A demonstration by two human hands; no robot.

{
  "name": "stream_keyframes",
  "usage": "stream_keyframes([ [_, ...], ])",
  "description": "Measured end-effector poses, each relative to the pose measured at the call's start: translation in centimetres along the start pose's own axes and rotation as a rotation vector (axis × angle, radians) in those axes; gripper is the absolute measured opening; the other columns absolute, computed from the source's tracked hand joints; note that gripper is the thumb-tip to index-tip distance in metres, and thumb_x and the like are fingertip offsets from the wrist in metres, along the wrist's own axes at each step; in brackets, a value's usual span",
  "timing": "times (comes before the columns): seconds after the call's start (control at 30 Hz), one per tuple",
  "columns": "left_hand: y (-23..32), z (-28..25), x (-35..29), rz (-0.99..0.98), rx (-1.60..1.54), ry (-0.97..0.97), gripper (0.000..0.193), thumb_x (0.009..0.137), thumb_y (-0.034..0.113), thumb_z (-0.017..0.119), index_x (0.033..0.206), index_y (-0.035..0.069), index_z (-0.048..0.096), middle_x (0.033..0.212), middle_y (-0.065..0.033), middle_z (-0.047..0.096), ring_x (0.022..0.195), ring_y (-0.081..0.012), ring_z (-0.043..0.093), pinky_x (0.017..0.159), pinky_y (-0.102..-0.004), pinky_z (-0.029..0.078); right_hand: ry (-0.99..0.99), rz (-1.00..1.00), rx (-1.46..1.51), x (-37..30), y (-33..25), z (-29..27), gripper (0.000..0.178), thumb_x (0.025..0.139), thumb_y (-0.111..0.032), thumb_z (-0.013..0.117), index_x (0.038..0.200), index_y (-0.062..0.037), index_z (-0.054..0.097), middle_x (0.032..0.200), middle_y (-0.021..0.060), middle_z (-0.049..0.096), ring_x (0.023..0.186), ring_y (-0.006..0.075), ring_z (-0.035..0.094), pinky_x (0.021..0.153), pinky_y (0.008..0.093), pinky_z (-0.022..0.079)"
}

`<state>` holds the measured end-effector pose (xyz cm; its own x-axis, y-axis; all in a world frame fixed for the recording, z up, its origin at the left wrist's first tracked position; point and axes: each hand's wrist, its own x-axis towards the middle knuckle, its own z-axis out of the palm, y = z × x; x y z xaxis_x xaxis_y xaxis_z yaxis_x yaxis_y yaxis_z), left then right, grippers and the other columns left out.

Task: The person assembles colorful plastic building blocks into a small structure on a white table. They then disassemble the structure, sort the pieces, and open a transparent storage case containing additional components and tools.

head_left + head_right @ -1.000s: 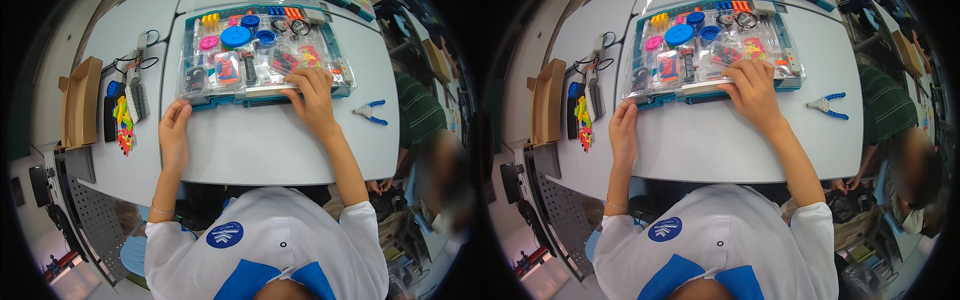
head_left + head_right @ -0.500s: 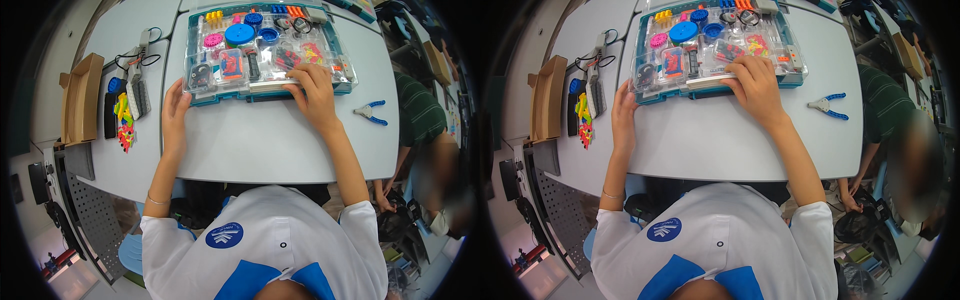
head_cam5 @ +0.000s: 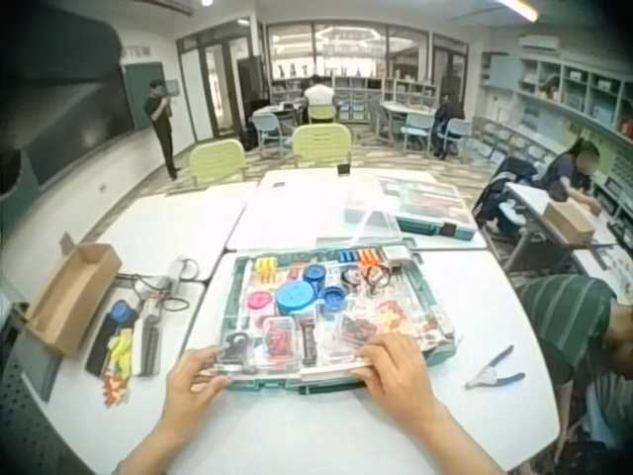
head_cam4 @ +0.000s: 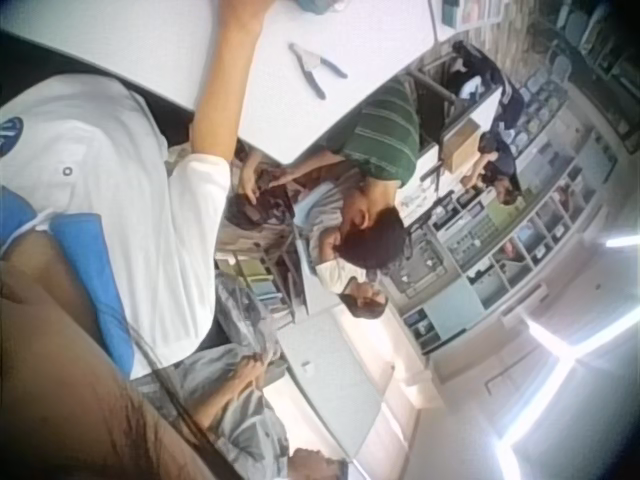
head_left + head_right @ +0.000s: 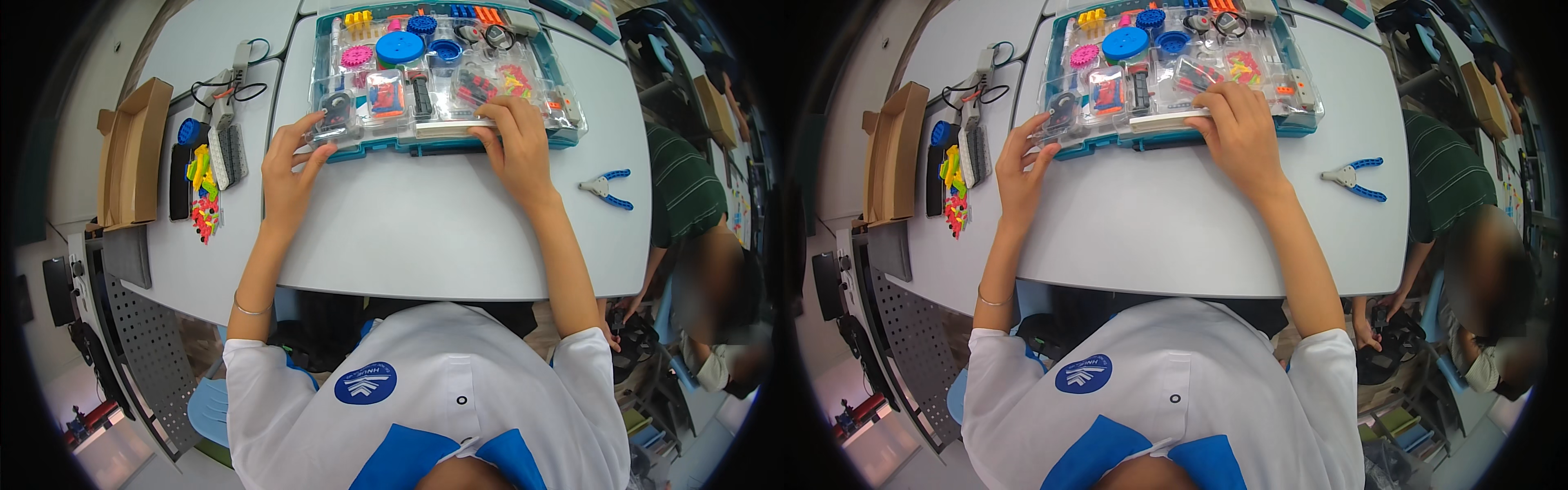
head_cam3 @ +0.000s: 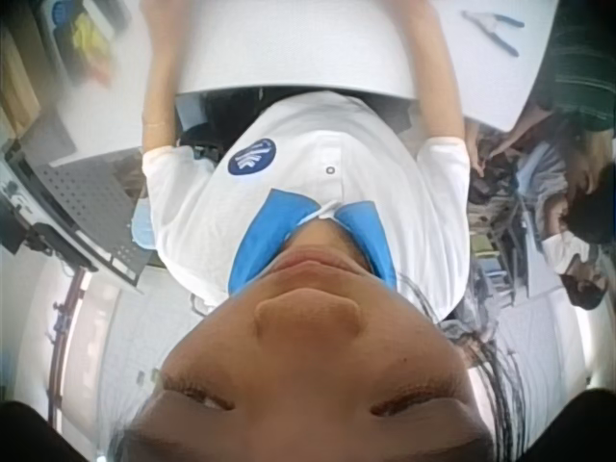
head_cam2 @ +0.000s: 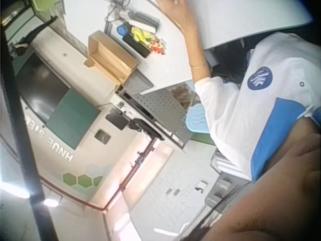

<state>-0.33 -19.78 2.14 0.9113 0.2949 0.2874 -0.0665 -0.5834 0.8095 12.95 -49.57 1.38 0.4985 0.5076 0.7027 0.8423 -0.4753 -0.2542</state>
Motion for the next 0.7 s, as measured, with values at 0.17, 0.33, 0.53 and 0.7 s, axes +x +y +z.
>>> stream_keyframes([
  [0.17, -0.4, 0.0, 0.4, 0.111, 0.092, 0.018, 0.043, 0.087, 0.012, 0.079, 0.128, 0.01, 0.065, 0.133, -0.0115, 0.063, 0.103, -0.0195, 0.066, 0.077, -0.0294, 0.062, 0.046, -0.042, -0.062, -0.1, -0.1, 0.2, 0.029, 0.082, -0.02, 0.078, 0.105, -0.0073, 0.065, 0.102, 0.0058, 0.063, 0.098, 0.0265, 0.06, 0.088, 0.0406, 0.044],
  [0.33, -0.8, 0.2, 0.5, 0.119, 0.102, 0.019, 0.043, 0.086, 0.011, 0.08, 0.127, 0.008, 0.065, 0.134, -0.0122, 0.064, 0.102, -0.0204, 0.067, 0.077, -0.0303, 0.062, 0.085, -0.043, -0.055, -0.5, 0.1, 0.9, 0.03, 0.083, -0.019, 0.078, 0.107, -0.0071, 0.064, 0.107, 0.0072, 0.061, 0.1, 0.0275, 0.059, 0.087, 0.0405, 0.044],
  [0.53, -0.8, 0.3, 0.6, 0.129, 0.119, 0.025, 0.045, 0.085, 0.012, 0.081, 0.127, 0.008, 0.065, 0.134, -0.0135, 0.064, 0.103, -0.0227, 0.069, 0.078, -0.0321, 0.062, 0.084, -0.04, -0.063, -0.6, 0.2, 1.0, 0.029, 0.083, -0.017, 0.078, 0.107, -0.0072, 0.064, 0.107, 0.0076, 0.061, 0.099, 0.0282, 0.058, 0.086, 0.0404, 0.044],
  [0.7, -0.9, 0.0, 0.3, 0.139, 0.119, 0.005, 0.05, 0.082, 0.019, 0.085, 0.128, 0.011, 0.066, 0.139, -0.0165, 0.059, 0.111, -0.027, 0.069, 0.081, -0.0366, 0.064, 0.076, -0.04, -0.044, -0.4, 0.2, 0.7, 0.028, 0.083, -0.017, 0.078, 0.106, -0.0075, 0.065, 0.105, 0.0068, 0.062, 0.096, 0.0279, 0.059, 0.085, 0.04, 0.044],
])
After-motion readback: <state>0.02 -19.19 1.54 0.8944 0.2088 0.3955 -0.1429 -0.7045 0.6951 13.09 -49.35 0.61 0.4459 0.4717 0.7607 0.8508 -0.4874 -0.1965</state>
